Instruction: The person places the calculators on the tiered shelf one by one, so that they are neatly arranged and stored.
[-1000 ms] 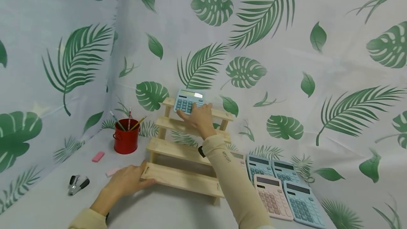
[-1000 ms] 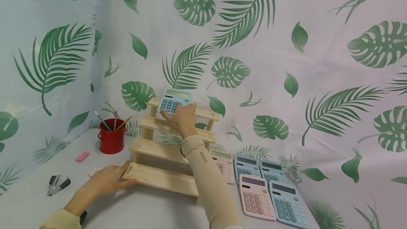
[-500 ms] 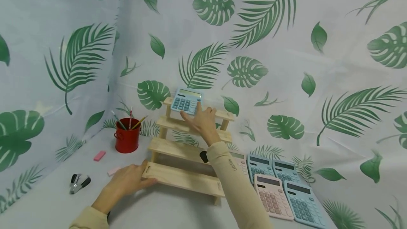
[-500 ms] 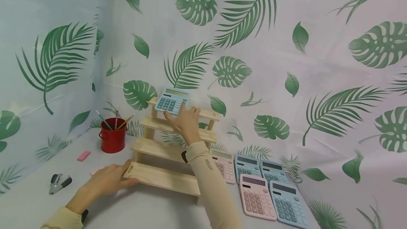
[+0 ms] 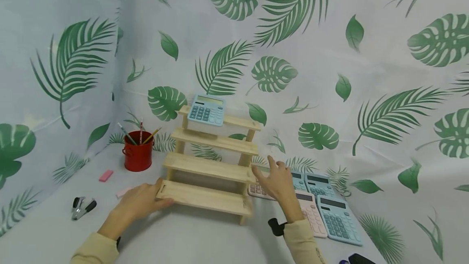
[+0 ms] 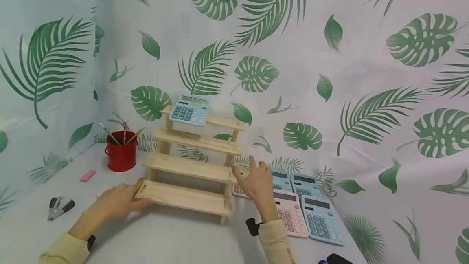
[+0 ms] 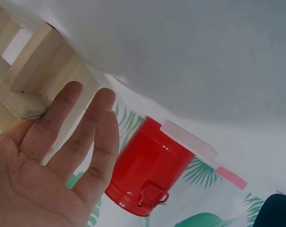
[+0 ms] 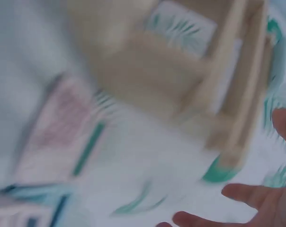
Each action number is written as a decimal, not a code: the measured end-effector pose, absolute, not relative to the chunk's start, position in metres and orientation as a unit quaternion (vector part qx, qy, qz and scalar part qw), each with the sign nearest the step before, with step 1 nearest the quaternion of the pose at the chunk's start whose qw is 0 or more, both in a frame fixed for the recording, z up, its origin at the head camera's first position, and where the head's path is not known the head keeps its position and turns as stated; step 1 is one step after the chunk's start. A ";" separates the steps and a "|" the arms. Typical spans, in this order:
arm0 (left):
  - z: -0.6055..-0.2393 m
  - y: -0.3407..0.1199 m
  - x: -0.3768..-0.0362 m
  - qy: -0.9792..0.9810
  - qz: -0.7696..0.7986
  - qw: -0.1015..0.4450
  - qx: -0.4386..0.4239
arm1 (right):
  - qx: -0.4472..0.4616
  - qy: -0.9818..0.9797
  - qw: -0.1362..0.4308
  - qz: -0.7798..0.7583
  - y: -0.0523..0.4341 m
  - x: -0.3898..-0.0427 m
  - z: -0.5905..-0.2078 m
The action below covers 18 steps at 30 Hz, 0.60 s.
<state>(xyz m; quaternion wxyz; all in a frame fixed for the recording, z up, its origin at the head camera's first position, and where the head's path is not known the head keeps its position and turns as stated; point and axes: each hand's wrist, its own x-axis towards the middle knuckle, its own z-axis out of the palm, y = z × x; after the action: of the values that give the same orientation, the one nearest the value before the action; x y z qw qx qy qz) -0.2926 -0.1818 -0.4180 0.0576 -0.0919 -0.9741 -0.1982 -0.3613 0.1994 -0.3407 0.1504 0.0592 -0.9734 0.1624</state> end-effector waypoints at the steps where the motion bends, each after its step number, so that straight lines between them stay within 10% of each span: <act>1: -0.417 -0.182 -0.293 -0.974 -0.198 0.059 -0.095 | 0.052 -0.977 0.143 0.149 0.213 -0.357 -0.347; 18: -0.414 -0.181 -0.294 -0.975 -0.201 0.025 -0.088 | -0.080 -0.992 -0.067 0.074 0.320 -0.336 -0.404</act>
<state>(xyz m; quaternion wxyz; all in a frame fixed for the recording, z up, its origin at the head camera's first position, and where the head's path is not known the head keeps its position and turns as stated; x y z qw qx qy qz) -0.2943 -0.1815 -0.4139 0.0250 -0.0883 -0.9753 -0.2007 -0.3364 0.3201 -0.4040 -0.0674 -0.0797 -0.9918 0.0743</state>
